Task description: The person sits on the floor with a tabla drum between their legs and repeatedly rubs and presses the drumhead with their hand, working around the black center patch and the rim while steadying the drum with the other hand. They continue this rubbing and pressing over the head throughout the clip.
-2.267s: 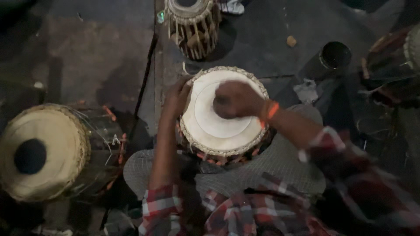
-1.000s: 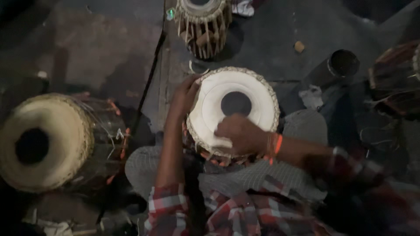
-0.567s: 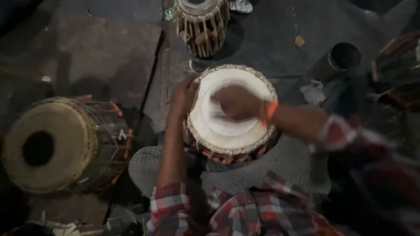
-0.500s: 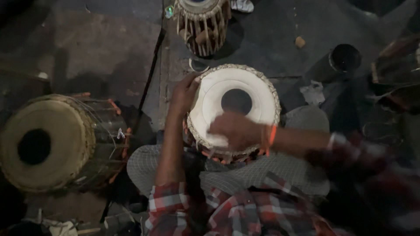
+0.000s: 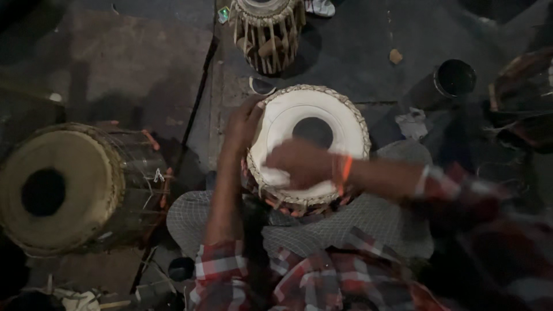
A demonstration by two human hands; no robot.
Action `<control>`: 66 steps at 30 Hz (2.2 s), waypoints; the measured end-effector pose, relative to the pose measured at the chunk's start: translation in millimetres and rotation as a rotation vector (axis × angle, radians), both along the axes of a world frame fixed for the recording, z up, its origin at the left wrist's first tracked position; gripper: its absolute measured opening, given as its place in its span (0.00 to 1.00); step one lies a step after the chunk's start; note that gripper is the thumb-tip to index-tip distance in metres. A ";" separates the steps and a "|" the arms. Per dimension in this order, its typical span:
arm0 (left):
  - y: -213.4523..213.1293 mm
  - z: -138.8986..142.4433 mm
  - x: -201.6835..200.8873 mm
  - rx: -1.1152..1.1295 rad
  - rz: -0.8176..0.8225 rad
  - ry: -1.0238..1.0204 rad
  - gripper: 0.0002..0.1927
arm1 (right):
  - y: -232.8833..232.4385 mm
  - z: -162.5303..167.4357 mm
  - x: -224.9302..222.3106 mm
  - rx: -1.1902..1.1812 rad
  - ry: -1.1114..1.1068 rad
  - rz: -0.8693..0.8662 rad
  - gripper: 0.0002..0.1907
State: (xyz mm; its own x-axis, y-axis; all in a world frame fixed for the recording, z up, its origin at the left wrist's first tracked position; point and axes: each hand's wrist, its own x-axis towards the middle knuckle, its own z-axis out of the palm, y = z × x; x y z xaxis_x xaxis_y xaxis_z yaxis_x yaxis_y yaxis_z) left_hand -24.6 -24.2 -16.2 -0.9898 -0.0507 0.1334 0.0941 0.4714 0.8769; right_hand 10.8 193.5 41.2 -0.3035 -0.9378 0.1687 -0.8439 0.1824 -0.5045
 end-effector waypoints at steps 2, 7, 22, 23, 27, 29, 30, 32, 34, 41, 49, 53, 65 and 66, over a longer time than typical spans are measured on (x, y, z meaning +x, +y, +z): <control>-0.8 -4.9 -1.6 0.047 0.001 -0.020 0.18 | -3.1 -12.7 19.4 -0.049 -0.005 0.031 0.24; 1.2 12.2 7.7 -0.407 -0.138 0.315 0.15 | -13.7 -1.8 -72.5 -0.411 0.186 -0.305 0.21; 2.3 15.0 8.8 0.009 -0.026 -0.030 0.20 | -19.1 7.5 -80.9 -0.353 0.110 -0.303 0.18; 1.9 19.6 7.9 -0.024 0.004 -0.085 0.20 | -19.0 13.2 -93.9 -0.364 0.293 -0.367 0.21; 1.6 17.3 4.1 0.005 -0.009 -0.037 0.20 | -14.0 25.6 -66.0 -0.228 0.192 -0.229 0.22; -0.9 5.8 -5.0 0.042 -0.026 0.040 0.19 | -11.7 16.1 -3.0 -0.045 0.076 -0.118 0.24; -3.0 -1.3 -7.1 0.038 -0.005 0.011 0.19 | -10.9 9.3 21.1 -0.043 0.111 0.013 0.17; -5.3 -13.3 -8.7 0.048 0.014 -0.038 0.19 | -13.6 0.3 32.7 -0.096 0.108 0.068 0.13; -7.1 -14.8 -7.3 0.064 0.001 -0.052 0.20 | -17.2 -2.1 5.2 -0.215 0.059 -0.092 0.10; -0.4 9.2 1.9 -0.032 0.065 -0.146 0.21 | -11.7 21.0 -90.1 -0.288 0.282 -0.300 0.16; -6.5 -9.3 -7.9 0.053 0.005 -0.029 0.20 | -12.9 -17.3 -6.3 -0.227 0.055 -0.138 0.12; -4.1 -0.4 -6.9 -0.150 -0.014 0.071 0.21 | -12.1 11.5 -97.7 -0.399 0.325 -0.370 0.15; -3.5 -9.6 -9.8 -0.005 0.013 -0.108 0.22 | 26.6 -2.9 -35.5 -0.291 0.127 -0.284 0.12; -2.8 -7.6 -9.7 -0.037 0.018 -0.154 0.23 | 30.7 4.5 -59.4 -0.303 0.161 -0.399 0.12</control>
